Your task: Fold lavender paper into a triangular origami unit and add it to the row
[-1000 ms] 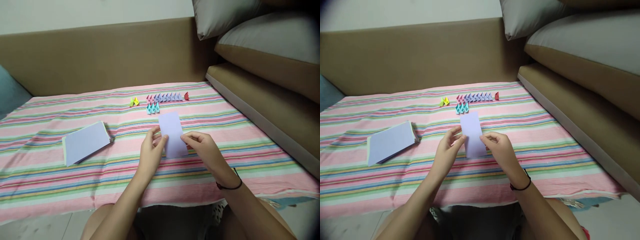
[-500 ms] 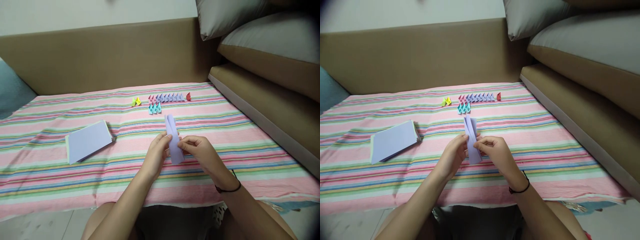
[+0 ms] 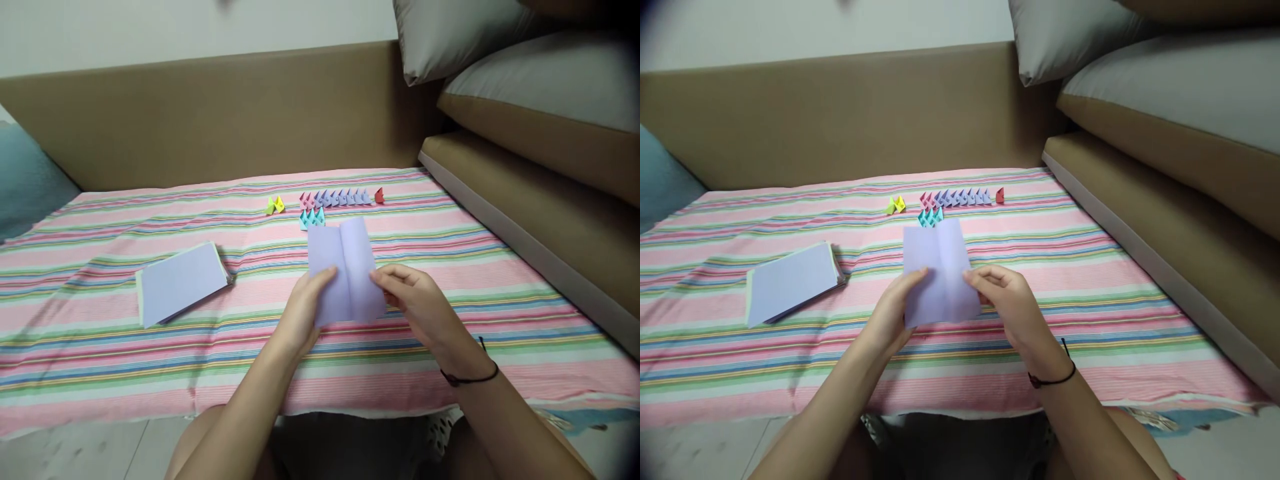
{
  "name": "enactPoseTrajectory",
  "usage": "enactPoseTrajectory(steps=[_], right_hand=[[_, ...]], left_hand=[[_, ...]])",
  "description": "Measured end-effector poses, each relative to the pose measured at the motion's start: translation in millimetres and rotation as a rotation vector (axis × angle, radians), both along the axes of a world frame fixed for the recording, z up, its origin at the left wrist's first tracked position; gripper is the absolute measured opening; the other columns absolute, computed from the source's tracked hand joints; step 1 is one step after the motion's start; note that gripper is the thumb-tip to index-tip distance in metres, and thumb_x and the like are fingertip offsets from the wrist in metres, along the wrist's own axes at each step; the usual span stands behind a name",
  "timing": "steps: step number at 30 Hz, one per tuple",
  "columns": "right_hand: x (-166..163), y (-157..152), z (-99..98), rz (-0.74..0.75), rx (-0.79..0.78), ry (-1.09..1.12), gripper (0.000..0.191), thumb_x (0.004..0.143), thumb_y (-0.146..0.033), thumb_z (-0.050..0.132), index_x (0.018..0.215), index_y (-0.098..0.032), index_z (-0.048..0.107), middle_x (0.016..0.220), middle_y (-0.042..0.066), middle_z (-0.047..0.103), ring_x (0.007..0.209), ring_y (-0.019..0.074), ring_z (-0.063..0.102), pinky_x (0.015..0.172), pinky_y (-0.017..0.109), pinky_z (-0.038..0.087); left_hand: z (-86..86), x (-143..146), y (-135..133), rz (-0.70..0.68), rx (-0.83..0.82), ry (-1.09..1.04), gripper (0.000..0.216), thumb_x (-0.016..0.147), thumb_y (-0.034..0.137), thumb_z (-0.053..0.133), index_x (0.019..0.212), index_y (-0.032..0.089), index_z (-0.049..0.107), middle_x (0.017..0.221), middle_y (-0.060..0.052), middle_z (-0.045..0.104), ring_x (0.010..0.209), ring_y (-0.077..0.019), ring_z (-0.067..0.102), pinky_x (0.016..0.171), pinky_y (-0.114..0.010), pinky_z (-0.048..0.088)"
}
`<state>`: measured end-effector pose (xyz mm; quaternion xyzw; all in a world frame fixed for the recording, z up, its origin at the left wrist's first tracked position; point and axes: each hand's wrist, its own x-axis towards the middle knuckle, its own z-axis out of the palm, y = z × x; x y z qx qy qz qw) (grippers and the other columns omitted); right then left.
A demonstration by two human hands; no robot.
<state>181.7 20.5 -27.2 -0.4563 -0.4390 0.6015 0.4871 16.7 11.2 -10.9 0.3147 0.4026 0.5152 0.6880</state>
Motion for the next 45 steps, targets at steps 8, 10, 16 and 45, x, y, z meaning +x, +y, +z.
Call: enactPoseTrajectory(steps=[8, 10, 16, 45], right_hand=[[7, 3, -1.5, -0.018, 0.022, -0.003, 0.022, 0.076, -0.041, 0.067, 0.077, -0.02, 0.062, 0.072, 0.0, 0.055, 0.064, 0.0119, 0.048, 0.061, 0.026, 0.041], [4, 2, -1.3, 0.034, -0.002, 0.042, 0.022, 0.077, -0.041, 0.066, 0.08, -0.02, 0.062, 0.074, 0.0, 0.056, 0.067, 0.0128, 0.051, 0.063, 0.027, 0.043], [-12, -5, 0.1, 0.146, -0.009, 0.128, 0.025, 0.079, -0.038, 0.064, 0.098, -0.022, 0.063, 0.087, 0.002, 0.063, 0.07, 0.0127, 0.053, 0.06, 0.025, 0.042], [0, -5, 9.4, -0.21, 0.925, -0.78, 0.041, 0.078, -0.033, 0.069, 0.117, -0.027, 0.057, 0.118, 0.006, 0.061, 0.119, 0.0273, 0.048, 0.103, 0.046, 0.035]], left_hand=[[-0.6, -12, 9, 0.029, -0.077, -0.065, 0.035, 0.077, 0.04, 0.064, 0.102, 0.015, 0.067, 0.086, -0.009, 0.072, 0.079, -0.0227, 0.068, 0.072, -0.033, 0.054], [-1.4, -11, 8, -0.025, -0.054, -0.078, 0.038, 0.078, 0.044, 0.063, 0.103, 0.015, 0.067, 0.086, -0.009, 0.072, 0.079, -0.0227, 0.068, 0.072, -0.033, 0.054], [-6.5, 1, 5, -0.117, 0.075, 0.038, 0.042, 0.077, 0.047, 0.064, 0.105, 0.016, 0.061, 0.088, -0.007, 0.068, 0.075, -0.0182, 0.064, 0.064, -0.026, 0.048], [-9.9, -11, -2, 0.2, 0.957, 1.304, 0.013, 0.083, 0.022, 0.06, 0.095, 0.023, 0.063, 0.089, -0.004, 0.068, 0.086, -0.0214, 0.057, 0.077, -0.033, 0.04]])
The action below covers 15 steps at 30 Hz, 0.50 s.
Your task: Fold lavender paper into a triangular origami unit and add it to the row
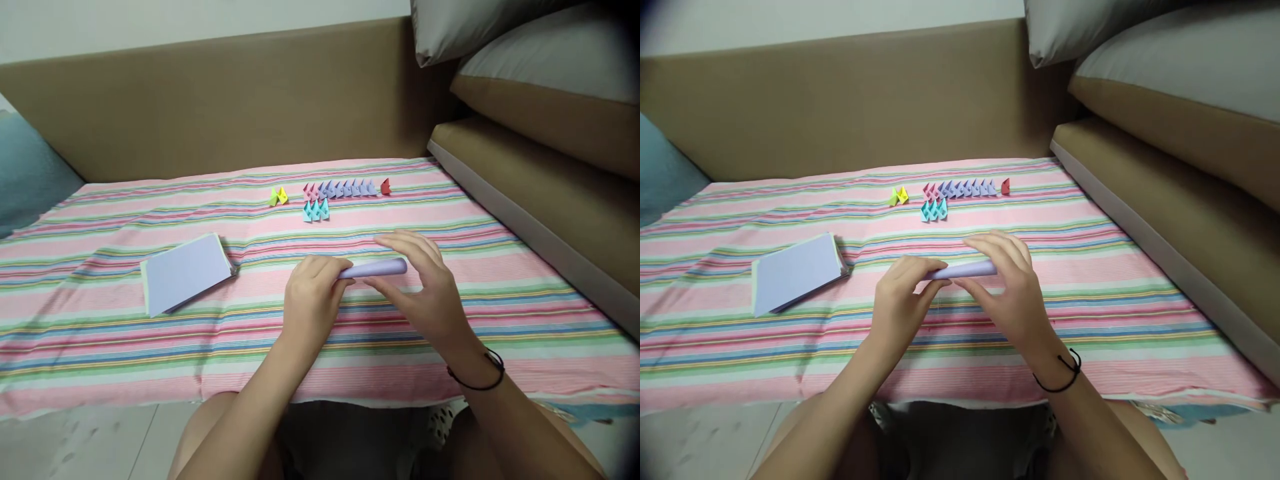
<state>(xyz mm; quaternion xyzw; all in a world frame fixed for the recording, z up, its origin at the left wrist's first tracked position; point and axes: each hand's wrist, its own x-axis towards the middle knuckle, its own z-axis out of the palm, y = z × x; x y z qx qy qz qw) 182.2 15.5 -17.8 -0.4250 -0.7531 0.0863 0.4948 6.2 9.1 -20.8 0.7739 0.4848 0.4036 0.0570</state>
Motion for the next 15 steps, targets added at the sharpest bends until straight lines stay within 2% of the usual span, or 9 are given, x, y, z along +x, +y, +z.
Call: enactPoseTrajectory(steps=[3, 6, 11, 15], right_hand=[[1.7, -0.6, -0.7, 0.003, -0.002, -0.007, 0.019, 0.081, -0.027, 0.066, 0.1, -0.027, 0.065, 0.096, 0.003, 0.068, 0.101, 0.0244, 0.058, 0.091, 0.042, 0.044], [3.1, -1.3, -0.8, -0.011, 0.026, 0.007, 0.006, 0.081, -0.023, 0.066, 0.086, -0.025, 0.067, 0.083, 0.002, 0.068, 0.09, 0.0228, 0.06, 0.084, 0.04, 0.046], [4.5, -2.2, 2.0, -0.007, 0.048, 0.022, 0.005, 0.08, -0.022, 0.068, 0.084, -0.023, 0.066, 0.082, 0.003, 0.068, 0.086, 0.0217, 0.061, 0.079, 0.038, 0.046], [3.0, -2.9, 1.9, 0.037, 0.054, -0.054, 0.006, 0.081, -0.021, 0.066, 0.086, -0.024, 0.067, 0.082, 0.002, 0.067, 0.082, 0.0196, 0.059, 0.079, 0.037, 0.044]], left_hand=[[2.0, 1.6, 0.5, -0.013, 0.051, 0.017, 0.012, 0.083, 0.026, 0.06, 0.094, 0.023, 0.065, 0.088, -0.004, 0.069, 0.084, -0.0212, 0.058, 0.075, -0.033, 0.041], [5.1, 2.7, 1.1, -0.039, 0.106, -0.017, 0.013, 0.083, 0.029, 0.062, 0.092, 0.021, 0.066, 0.085, -0.004, 0.07, 0.081, -0.02, 0.059, 0.073, -0.032, 0.042], [5.8, 2.4, 0.5, -0.06, 0.191, 0.002, 0.008, 0.083, 0.024, 0.061, 0.088, 0.02, 0.066, 0.083, -0.002, 0.071, 0.081, -0.017, 0.058, 0.074, -0.032, 0.042], [3.5, 2.2, -1.2, -0.057, 0.217, 0.047, 0.007, 0.084, 0.022, 0.061, 0.088, 0.021, 0.066, 0.081, -0.001, 0.071, 0.08, -0.0162, 0.057, 0.075, -0.032, 0.04]])
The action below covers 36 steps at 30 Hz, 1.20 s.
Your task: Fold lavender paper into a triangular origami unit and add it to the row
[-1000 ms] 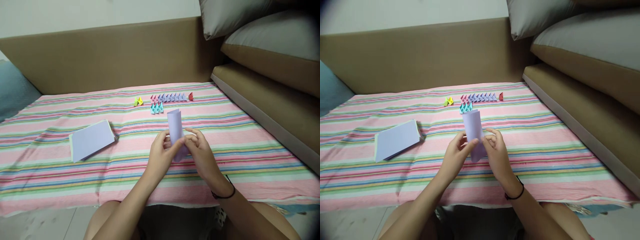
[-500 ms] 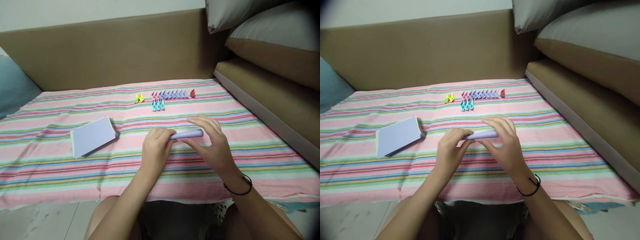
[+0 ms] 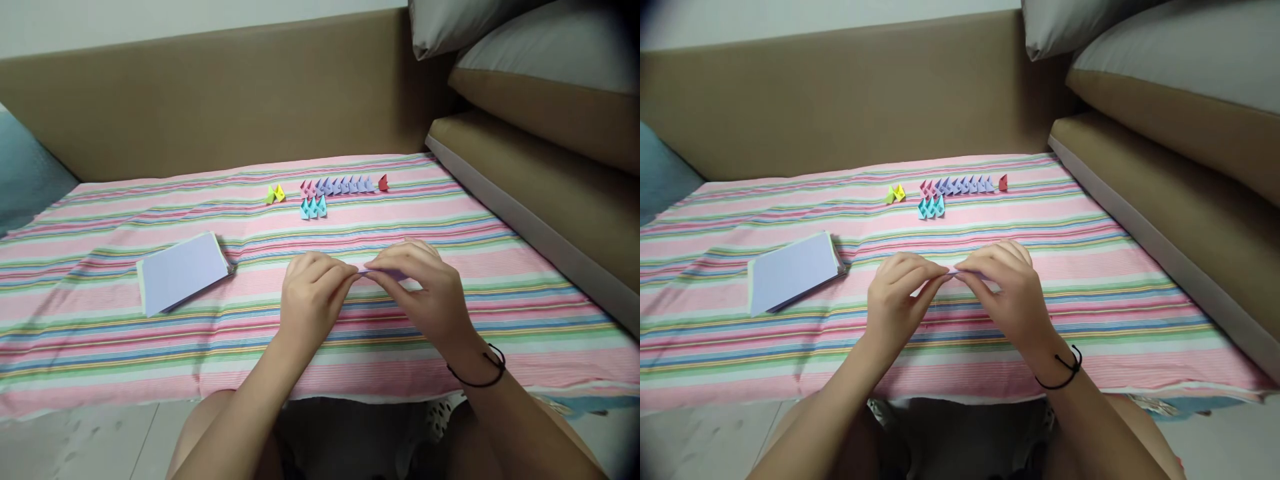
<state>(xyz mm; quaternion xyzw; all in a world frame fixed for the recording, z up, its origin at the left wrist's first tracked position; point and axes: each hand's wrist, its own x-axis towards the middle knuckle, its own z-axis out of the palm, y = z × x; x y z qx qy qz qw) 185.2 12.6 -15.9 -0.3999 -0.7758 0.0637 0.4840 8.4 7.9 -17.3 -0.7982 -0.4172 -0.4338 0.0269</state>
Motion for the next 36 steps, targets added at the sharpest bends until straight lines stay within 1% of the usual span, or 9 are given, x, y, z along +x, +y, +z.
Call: enactPoseTrajectory(steps=[8, 13, 17, 22, 23, 25, 27, 32, 36], right_hand=[[-1, -1, 0.0, -0.004, 0.042, -0.127, 0.007, 0.084, -0.017, 0.06, 0.085, -0.022, 0.064, 0.085, 0.001, 0.067, 0.083, 0.0175, 0.058, 0.088, 0.039, 0.038], [17, 8, -0.1, -0.113, 0.08, -0.185, 0.007, 0.083, -0.017, 0.06, 0.082, -0.023, 0.065, 0.083, 0.001, 0.068, 0.083, 0.0194, 0.06, 0.088, 0.041, 0.038], [31, 14, 0.0, -0.226, 0.073, -0.078, 0.008, 0.082, -0.017, 0.059, 0.082, -0.022, 0.065, 0.083, 0.003, 0.068, 0.084, 0.0214, 0.061, 0.084, 0.04, 0.042], [19, 9, 3.1, 0.024, -0.082, -0.002, 0.019, 0.082, -0.023, 0.063, 0.101, -0.022, 0.064, 0.099, 0.006, 0.067, 0.095, 0.0219, 0.06, 0.082, 0.036, 0.046], [14, 7, 3.0, 0.042, -0.092, -0.005, 0.015, 0.083, -0.024, 0.063, 0.098, -0.022, 0.064, 0.095, 0.005, 0.067, 0.092, 0.0213, 0.06, 0.081, 0.036, 0.046], [4, 4, 1.5, 0.035, -0.107, -0.009, 0.006, 0.086, -0.022, 0.059, 0.087, -0.022, 0.064, 0.083, 0.002, 0.067, 0.083, 0.0194, 0.06, 0.075, 0.035, 0.045], [-3, 2, -1.1, 0.014, -0.102, -0.016, 0.01, 0.087, -0.019, 0.057, 0.08, -0.021, 0.063, 0.076, 0.001, 0.066, 0.076, 0.0178, 0.058, 0.072, 0.034, 0.043], [-13, -3, -6.7, -0.019, -0.035, -0.051, 0.008, 0.086, -0.018, 0.058, 0.079, -0.019, 0.063, 0.074, 0.002, 0.065, 0.074, 0.0178, 0.057, 0.073, 0.035, 0.041], [-11, -4, -5.4, -0.082, 0.007, -0.019, 0.009, 0.086, -0.017, 0.057, 0.08, -0.02, 0.063, 0.076, 0.002, 0.066, 0.076, 0.0186, 0.058, 0.073, 0.035, 0.042]], left_hand=[[5.5, -2, 0, 0.015, 0.005, 0.084, 0.007, 0.085, 0.022, 0.059, 0.086, 0.021, 0.066, 0.078, -0.001, 0.07, 0.078, -0.0163, 0.057, 0.075, -0.033, 0.039], [9.3, -15, 5, 0.042, 0.022, 0.087, 0.008, 0.085, 0.022, 0.059, 0.085, 0.02, 0.067, 0.074, -0.001, 0.069, 0.072, -0.0163, 0.055, 0.072, -0.032, 0.041], [10.6, -20, 7, 0.083, -0.029, 0.09, 0.01, 0.086, 0.022, 0.057, 0.085, 0.019, 0.066, 0.073, -0.002, 0.067, 0.072, -0.017, 0.055, 0.07, -0.032, 0.04], [10.4, -13, 5, 0.004, -0.166, 0.023, 0.013, 0.089, 0.02, 0.052, 0.088, 0.02, 0.065, 0.082, -0.002, 0.069, 0.08, -0.0166, 0.057, 0.073, -0.031, 0.042], [10.1, -11, 5, -0.007, -0.18, 0.022, 0.013, 0.089, 0.02, 0.051, 0.088, 0.02, 0.064, 0.083, -0.002, 0.069, 0.08, -0.0166, 0.057, 0.073, -0.031, 0.041], [9.5, -8, 4, 0.004, -0.168, 0.065, 0.014, 0.089, 0.02, 0.05, 0.088, 0.02, 0.064, 0.083, -0.002, 0.068, 0.081, -0.0173, 0.057, 0.074, -0.033, 0.04], [8.7, -6, 2, 0.024, -0.126, 0.135, 0.014, 0.089, 0.019, 0.049, 0.09, 0.019, 0.063, 0.083, -0.003, 0.068, 0.081, -0.0182, 0.056, 0.076, -0.035, 0.039], [8.6, -3, -2, -0.029, -0.134, 0.15, 0.013, 0.09, 0.018, 0.046, 0.091, 0.019, 0.059, 0.086, -0.003, 0.065, 0.084, -0.017, 0.055, 0.078, -0.033, 0.038], [10.6, -4, -1, 0.031, -0.133, 0.163, 0.013, 0.09, 0.018, 0.044, 0.088, 0.019, 0.056, 0.084, -0.004, 0.063, 0.082, -0.0178, 0.053, 0.079, -0.034, 0.038]])
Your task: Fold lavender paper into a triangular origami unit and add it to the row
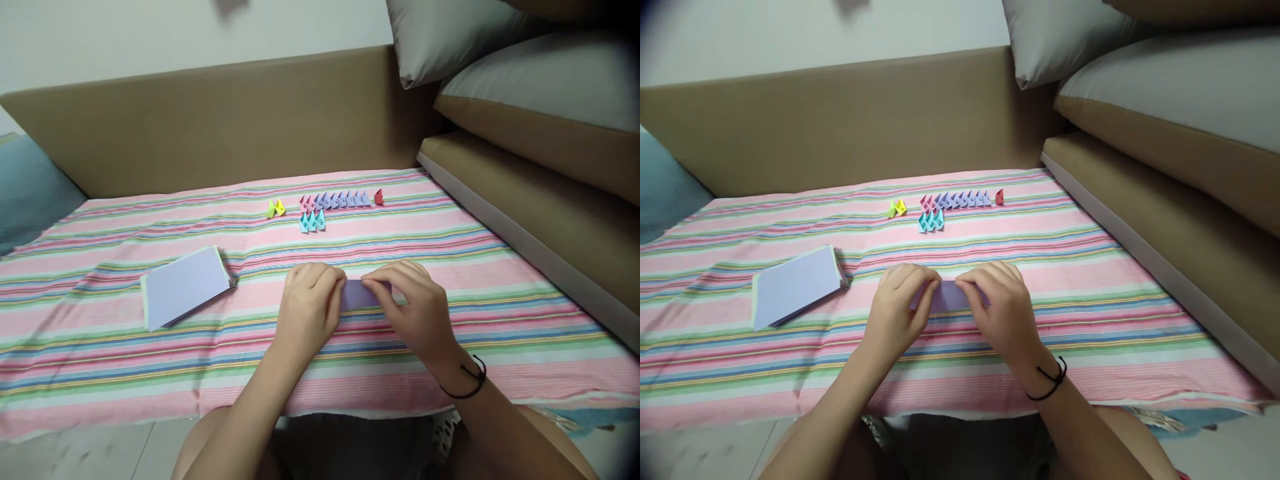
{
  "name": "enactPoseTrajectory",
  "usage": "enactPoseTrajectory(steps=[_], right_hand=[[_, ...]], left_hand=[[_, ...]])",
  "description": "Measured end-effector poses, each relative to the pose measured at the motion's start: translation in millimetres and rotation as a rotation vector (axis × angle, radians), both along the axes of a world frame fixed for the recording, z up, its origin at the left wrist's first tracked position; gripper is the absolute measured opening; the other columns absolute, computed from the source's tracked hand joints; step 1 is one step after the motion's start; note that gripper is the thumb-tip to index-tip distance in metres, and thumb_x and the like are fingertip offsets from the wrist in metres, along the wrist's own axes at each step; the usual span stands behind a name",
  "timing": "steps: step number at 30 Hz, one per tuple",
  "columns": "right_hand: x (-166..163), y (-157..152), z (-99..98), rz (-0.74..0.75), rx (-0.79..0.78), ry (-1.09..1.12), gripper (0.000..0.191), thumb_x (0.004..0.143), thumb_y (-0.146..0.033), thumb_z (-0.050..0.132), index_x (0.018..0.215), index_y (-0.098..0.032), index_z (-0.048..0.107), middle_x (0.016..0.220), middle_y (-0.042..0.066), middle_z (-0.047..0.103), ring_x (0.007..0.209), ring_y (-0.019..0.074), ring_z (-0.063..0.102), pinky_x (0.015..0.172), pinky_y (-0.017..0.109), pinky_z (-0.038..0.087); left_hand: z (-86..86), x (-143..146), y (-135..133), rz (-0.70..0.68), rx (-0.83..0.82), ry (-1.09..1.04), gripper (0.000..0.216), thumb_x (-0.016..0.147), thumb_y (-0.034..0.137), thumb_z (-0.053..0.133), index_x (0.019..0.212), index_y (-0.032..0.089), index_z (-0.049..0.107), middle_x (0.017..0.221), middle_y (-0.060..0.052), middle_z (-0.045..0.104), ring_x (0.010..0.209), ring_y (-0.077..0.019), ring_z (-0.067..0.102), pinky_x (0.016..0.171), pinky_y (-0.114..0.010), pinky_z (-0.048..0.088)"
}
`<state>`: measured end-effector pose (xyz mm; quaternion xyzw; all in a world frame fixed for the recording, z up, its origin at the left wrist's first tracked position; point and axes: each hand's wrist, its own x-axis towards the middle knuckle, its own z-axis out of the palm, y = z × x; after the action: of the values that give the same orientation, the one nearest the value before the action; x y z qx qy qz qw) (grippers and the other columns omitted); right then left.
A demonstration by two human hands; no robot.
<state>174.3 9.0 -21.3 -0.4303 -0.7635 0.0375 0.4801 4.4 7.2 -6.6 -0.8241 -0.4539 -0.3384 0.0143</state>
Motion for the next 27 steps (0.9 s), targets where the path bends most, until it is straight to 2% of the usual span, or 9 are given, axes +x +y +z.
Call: enactPoseTrajectory(steps=[6, 9, 11, 13, 14, 17, 19, 22, 27], right_hand=[[14, 5, 6.4, -0.077, 0.037, 0.044, 0.009, 0.084, -0.018, 0.058, 0.078, -0.022, 0.064, 0.075, 0.002, 0.067, 0.074, 0.0195, 0.059, 0.071, 0.036, 0.044], [22, 8, 7.8, -0.126, 0.042, 0.096, 0.01, 0.084, -0.017, 0.059, 0.077, -0.022, 0.063, 0.075, 0.002, 0.066, 0.074, 0.0194, 0.059, 0.071, 0.035, 0.046], [24, 9, 7.8, -0.149, 0.035, 0.13, 0.009, 0.084, -0.016, 0.058, 0.079, -0.023, 0.063, 0.077, 0.002, 0.066, 0.075, 0.0194, 0.06, 0.071, 0.035, 0.046], [23, 8, 7.5, -0.129, 0.029, 0.128, 0.009, 0.084, -0.015, 0.058, 0.08, -0.022, 0.062, 0.079, 0.003, 0.066, 0.076, 0.0195, 0.059, 0.071, 0.034, 0.046], [20, 7, 7.2, -0.099, 0.026, 0.112, 0.009, 0.084, -0.015, 0.058, 0.081, -0.022, 0.062, 0.079, 0.003, 0.066, 0.077, 0.0196, 0.059, 0.071, 0.034, 0.045], [10, 3, 6.5, 0.014, 0.01, 0.051, 0.008, 0.085, -0.015, 0.056, 0.083, -0.021, 0.061, 0.081, 0.004, 0.065, 0.079, 0.0195, 0.057, 0.072, 0.035, 0.044], [4, 1, 5.7, 0.049, -0.001, 0.038, 0.008, 0.086, -0.015, 0.054, 0.085, -0.02, 0.06, 0.082, 0.004, 0.065, 0.079, 0.0191, 0.056, 0.072, 0.035, 0.043], [2, 0, 3.5, 0.022, -0.004, 0.022, 0.009, 0.087, -0.018, 0.052, 0.085, -0.021, 0.06, 0.083, 0.004, 0.065, 0.08, 0.0197, 0.056, 0.072, 0.035, 0.041], [-1, 1, 1.4, 0.013, -0.017, -0.085, 0.009, 0.087, -0.02, 0.055, 0.086, -0.023, 0.063, 0.084, 0.002, 0.067, 0.082, 0.0199, 0.056, 0.079, 0.037, 0.038]], left_hand=[[2.8, -16, 11, 0.074, 0.084, 0.079, 0.014, 0.088, 0.013, 0.043, 0.086, 0.02, 0.054, 0.082, -0.004, 0.063, 0.081, -0.0194, 0.053, 0.08, -0.035, 0.037], [4.0, -32, 18, 0.169, 0.142, 0.106, 0.014, 0.085, 0.01, 0.044, 0.085, 0.02, 0.054, 0.081, -0.004, 0.063, 0.082, -0.0211, 0.054, 0.081, -0.037, 0.036], [5.1, -38, 20, 0.273, 0.186, 0.08, 0.014, 0.084, 0.01, 0.045, 0.084, 0.02, 0.054, 0.079, -0.005, 0.062, 0.08, -0.0222, 0.054, 0.079, -0.038, 0.036], [6.1, -37, 18, 0.307, 0.213, -0.006, 0.011, 0.085, 0.013, 0.046, 0.085, 0.02, 0.055, 0.081, -0.006, 0.063, 0.082, -0.0225, 0.055, 0.079, -0.038, 0.037], [6.5, -33, 15, 0.276, 0.21, -0.06, 0.009, 0.086, 0.015, 0.048, 0.087, 0.02, 0.055, 0.085, -0.006, 0.063, 0.086, -0.0226, 0.056, 0.08, -0.038, 0.038], [5.7, -14, 6, 0.055, 0.105, -0.208, 0.013, 0.085, 0.021, 0.055, 0.099, 0.02, 0.057, 0.097, -0.006, 0.066, 0.095, -0.0201, 0.057, 0.086, -0.035, 0.04], [4.2, -2, 2, -0.014, 0.015, -0.259, 0.009, 0.085, 0.022, 0.057, 0.094, 0.02, 0.059, 0.093, -0.004, 0.067, 0.09, -0.0181, 0.059, 0.085, -0.034, 0.041], [2.1, 4, 1, 0.003, -0.049, -0.231, 0.009, 0.087, 0.022, 0.055, 0.081, 0.021, 0.062, 0.08, -0.001, 0.068, 0.081, -0.0168, 0.058, 0.085, -0.035, 0.04], [-0.4, 2, 0, 0.044, 0.017, -0.076, 0.01, 0.087, 0.021, 0.054, 0.082, 0.022, 0.062, 0.078, 0.001, 0.068, 0.082, -0.0161, 0.058, 0.099, -0.042, 0.03]])
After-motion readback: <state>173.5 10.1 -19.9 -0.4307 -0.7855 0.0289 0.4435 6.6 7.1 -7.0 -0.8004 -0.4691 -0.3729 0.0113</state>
